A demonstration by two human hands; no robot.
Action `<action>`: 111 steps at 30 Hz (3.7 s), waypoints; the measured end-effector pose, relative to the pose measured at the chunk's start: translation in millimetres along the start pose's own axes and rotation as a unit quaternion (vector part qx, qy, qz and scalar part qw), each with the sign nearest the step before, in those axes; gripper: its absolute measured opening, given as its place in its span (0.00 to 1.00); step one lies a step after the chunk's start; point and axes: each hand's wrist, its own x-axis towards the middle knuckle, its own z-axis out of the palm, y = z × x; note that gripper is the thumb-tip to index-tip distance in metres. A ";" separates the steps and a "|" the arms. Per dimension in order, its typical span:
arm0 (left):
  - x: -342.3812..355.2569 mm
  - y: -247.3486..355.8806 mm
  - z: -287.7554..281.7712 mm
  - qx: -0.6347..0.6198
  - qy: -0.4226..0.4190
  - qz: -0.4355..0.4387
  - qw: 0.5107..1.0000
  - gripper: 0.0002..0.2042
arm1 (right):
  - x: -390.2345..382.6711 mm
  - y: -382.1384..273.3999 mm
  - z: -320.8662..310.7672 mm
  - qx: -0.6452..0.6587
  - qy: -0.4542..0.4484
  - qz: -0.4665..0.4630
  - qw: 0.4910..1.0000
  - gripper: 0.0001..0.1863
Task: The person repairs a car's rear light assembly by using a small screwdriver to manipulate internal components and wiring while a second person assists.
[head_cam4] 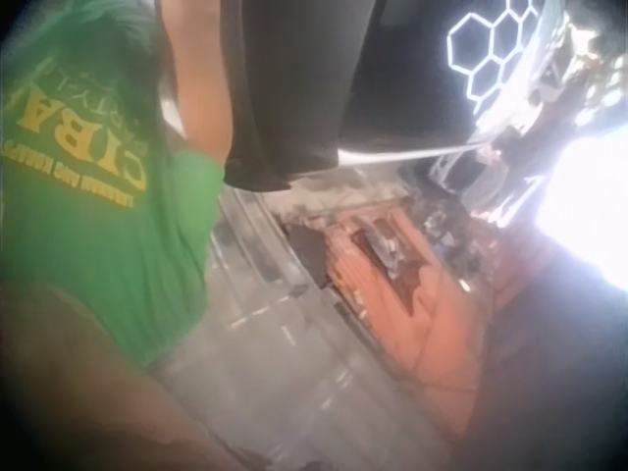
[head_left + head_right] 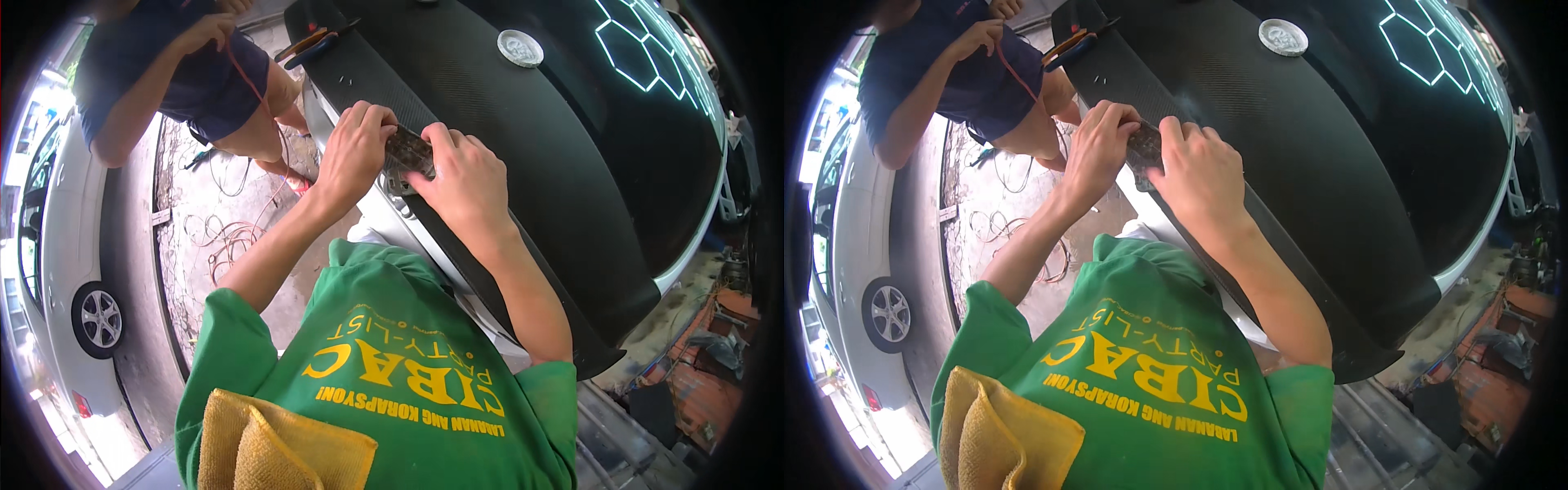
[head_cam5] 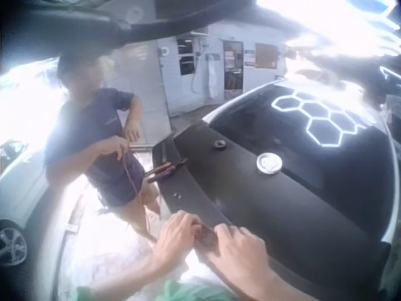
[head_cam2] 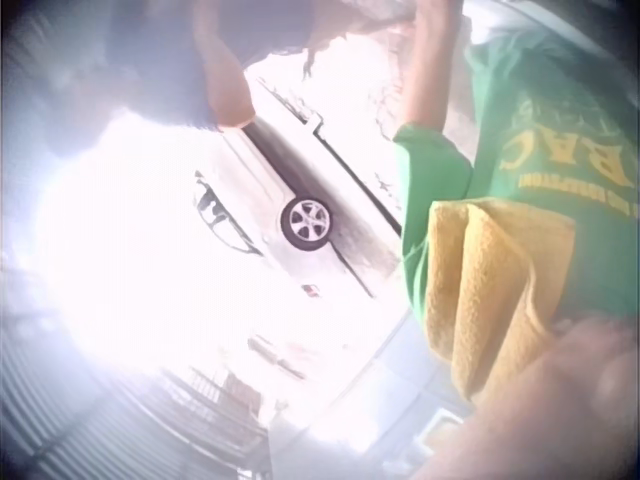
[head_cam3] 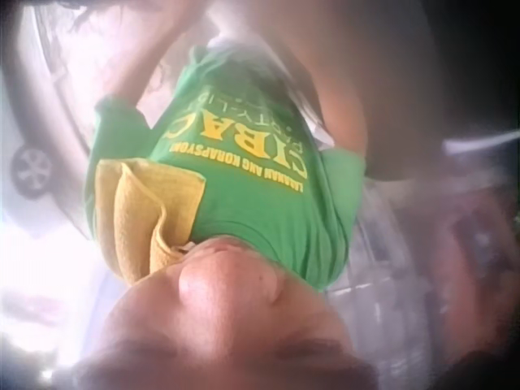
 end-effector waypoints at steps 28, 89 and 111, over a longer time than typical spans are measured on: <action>30.2 21.3 2.9 -0.120 0.109 0.169 0.972 0.10 | 19.0 46.9 -8.5 0.770 -0.161 0.273 0.553 0.28; 32.3 45.1 29.0 -0.295 0.201 -0.048 0.933 0.08 | 28.4 -1.4 15.4 0.557 0.160 0.235 0.781 0.22; 52.3 -98.4 -10.3 -0.100 0.128 -0.118 0.980 0.14 | 21.4 27.8 15.3 0.553 0.096 0.274 0.780 0.22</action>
